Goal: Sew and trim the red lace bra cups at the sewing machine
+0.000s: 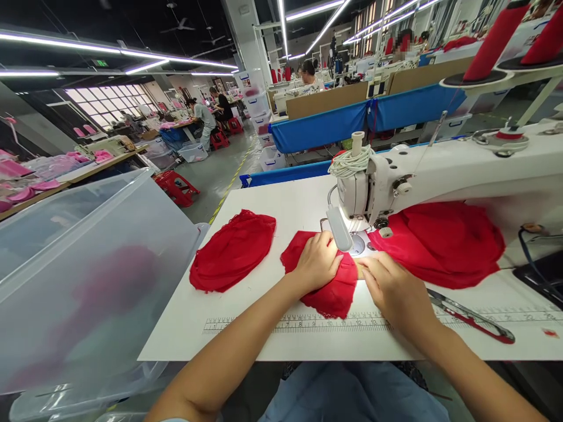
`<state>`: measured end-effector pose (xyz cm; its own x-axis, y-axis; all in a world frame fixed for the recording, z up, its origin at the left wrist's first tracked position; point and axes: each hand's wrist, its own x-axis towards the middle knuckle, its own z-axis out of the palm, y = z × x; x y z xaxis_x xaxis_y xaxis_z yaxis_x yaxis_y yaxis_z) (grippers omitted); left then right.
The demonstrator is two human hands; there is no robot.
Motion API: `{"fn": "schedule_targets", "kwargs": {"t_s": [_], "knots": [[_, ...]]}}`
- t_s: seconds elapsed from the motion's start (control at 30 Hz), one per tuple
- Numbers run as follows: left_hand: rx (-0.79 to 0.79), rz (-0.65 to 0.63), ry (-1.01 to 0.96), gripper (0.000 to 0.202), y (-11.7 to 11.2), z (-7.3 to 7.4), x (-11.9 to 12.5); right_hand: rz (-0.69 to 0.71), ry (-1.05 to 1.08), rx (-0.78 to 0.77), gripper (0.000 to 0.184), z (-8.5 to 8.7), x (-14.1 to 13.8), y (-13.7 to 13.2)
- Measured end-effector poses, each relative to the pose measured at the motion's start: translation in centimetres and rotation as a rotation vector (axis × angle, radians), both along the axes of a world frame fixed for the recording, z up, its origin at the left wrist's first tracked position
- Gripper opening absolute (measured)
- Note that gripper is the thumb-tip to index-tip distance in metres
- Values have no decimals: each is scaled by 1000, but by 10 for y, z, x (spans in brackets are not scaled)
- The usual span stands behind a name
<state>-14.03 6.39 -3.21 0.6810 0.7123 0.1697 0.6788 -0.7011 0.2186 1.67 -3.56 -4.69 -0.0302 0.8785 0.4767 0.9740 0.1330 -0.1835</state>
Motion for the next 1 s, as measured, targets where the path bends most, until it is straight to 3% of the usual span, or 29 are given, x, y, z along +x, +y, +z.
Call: {"fn": "schedule_targets", "kwargs": {"t_s": [0.27, 0.47, 1.0], "knots": [[-70, -36, -92, 11, 5, -2, 0, 217, -62, -30, 21, 4, 12, 27], [-87, -50, -141, 9, 8, -6, -1, 200, -52, -65, 22, 6, 11, 34], [-94, -130, -181, 11, 17, -8, -6, 429, -35, 181, 19, -8, 18, 29]]}}
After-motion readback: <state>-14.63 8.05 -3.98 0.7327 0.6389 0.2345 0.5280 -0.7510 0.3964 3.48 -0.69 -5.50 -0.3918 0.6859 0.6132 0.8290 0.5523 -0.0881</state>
